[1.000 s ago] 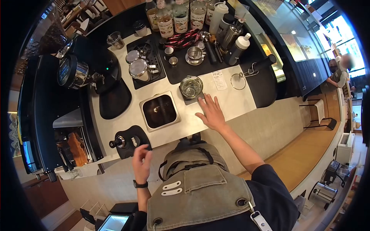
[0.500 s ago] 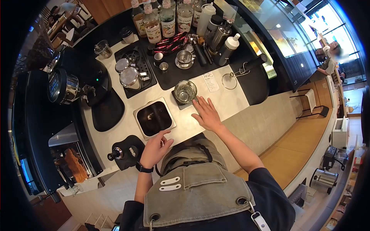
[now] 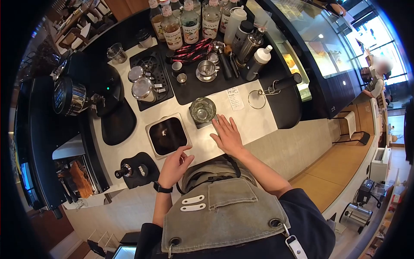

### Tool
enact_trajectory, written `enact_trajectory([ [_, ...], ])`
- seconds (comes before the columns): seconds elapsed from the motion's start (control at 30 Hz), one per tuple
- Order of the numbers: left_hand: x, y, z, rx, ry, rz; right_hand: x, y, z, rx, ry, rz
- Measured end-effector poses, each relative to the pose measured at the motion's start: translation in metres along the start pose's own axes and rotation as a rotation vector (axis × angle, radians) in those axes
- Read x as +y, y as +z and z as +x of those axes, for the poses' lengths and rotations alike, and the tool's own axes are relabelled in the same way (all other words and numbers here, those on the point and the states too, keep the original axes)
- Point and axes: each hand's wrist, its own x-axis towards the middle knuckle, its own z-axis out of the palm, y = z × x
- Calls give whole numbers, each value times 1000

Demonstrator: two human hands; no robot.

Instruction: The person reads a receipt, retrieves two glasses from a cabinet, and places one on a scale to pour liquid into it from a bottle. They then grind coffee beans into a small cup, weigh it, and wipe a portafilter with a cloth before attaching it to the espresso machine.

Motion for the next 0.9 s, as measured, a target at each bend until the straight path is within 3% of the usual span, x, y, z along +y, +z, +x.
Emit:
enact_trajectory([
  [0.37, 11, 6, 14, 63, -27, 2, 20, -10, 8, 10, -65, 89],
  [0.7, 26, -55, 38, 318, 41, 72, 25, -9, 11, 26, -104, 23],
  [0.9, 25, -58, 57, 307, 34, 29, 25, -9, 9, 25, -80, 17],
])
